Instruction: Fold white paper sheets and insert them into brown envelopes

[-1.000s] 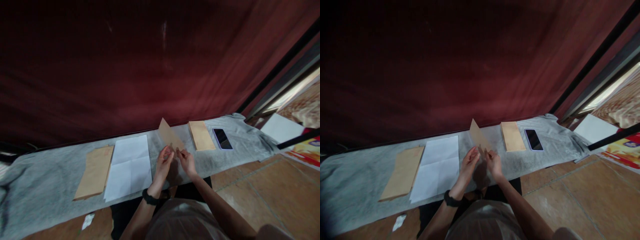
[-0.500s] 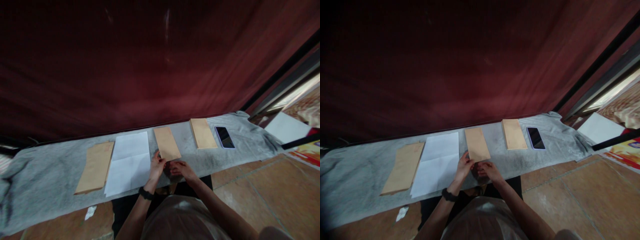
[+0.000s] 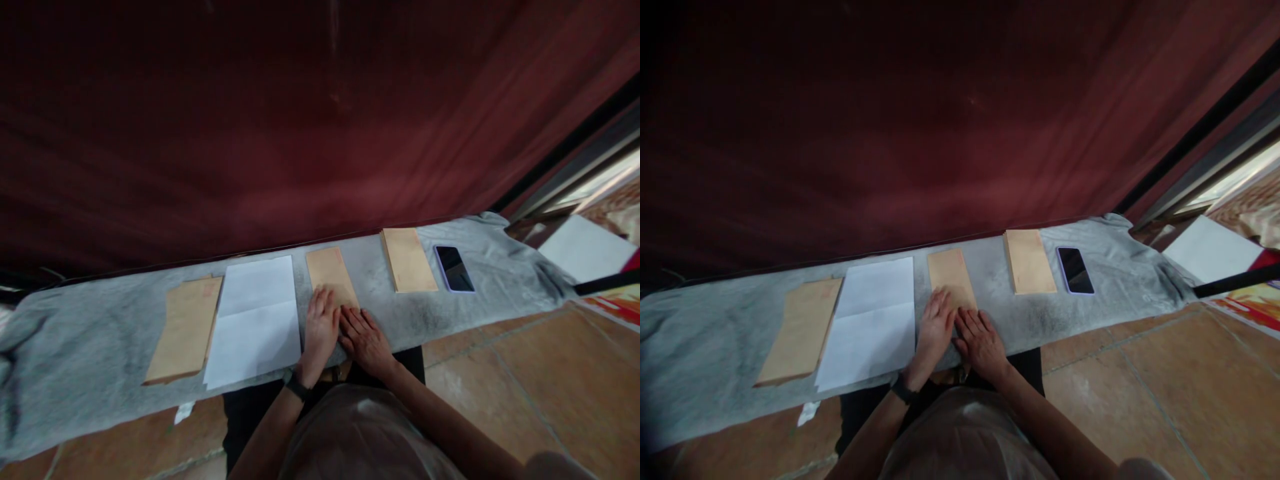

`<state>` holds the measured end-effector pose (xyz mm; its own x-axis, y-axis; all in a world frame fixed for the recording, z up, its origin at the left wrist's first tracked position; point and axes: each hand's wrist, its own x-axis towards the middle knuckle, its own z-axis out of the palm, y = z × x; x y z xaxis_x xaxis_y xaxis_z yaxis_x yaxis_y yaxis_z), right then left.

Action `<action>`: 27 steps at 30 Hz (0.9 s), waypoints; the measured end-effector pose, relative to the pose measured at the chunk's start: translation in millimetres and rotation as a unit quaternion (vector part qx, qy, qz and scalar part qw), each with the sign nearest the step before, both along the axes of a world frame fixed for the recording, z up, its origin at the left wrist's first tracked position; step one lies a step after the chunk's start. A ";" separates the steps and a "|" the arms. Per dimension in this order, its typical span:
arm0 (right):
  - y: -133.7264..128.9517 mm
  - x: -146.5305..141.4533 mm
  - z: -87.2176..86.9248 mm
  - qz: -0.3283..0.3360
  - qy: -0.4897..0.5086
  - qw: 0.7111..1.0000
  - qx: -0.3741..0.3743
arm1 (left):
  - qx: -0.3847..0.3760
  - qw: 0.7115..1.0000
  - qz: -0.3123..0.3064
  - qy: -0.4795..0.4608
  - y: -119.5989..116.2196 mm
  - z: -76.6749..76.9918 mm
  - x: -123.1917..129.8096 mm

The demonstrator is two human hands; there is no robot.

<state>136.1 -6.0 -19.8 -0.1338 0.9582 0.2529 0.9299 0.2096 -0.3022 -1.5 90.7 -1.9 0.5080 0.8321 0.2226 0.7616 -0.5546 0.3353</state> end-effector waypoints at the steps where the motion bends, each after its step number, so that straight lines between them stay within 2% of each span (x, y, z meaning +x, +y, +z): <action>1: 0.3 -0.1 -0.2 -0.001 0.003 1.000 0.000 | 0.009 0.999 -0.035 0.016 3.6 -3.1 5.6; 3: 1.3 0.0 0.1 0.001 0.010 1.000 -0.004 | 0.012 0.996 -0.076 0.054 14.0 -9.5 17.4; 7: 2.8 0.3 0.9 -0.003 0.019 1.000 -0.004 | 0.005 0.990 -0.094 0.103 46.4 -17.2 37.4; 12: 2.3 -0.4 2.0 -0.007 0.010 1.000 0.003 | -0.016 0.990 -0.081 0.117 94.1 -14.8 57.7; 16: 1.9 -0.9 4.8 -0.011 0.006 1.000 -0.003 | -0.030 0.990 -0.081 0.115 117.6 -10.3 70.1; 21: 1.9 0.0 6.4 -0.010 0.012 1.000 -0.005 | -0.048 0.983 -0.126 0.127 118.4 -6.1 63.9; 24: 2.2 -0.4 5.2 -0.009 0.018 1.000 -0.001 | -0.066 0.972 -0.182 0.137 103.1 -5.9 45.5; 27: 2.9 -1.6 3.0 -0.013 0.024 1.000 0.003 | -0.070 0.963 -0.229 0.127 77.5 -7.4 22.9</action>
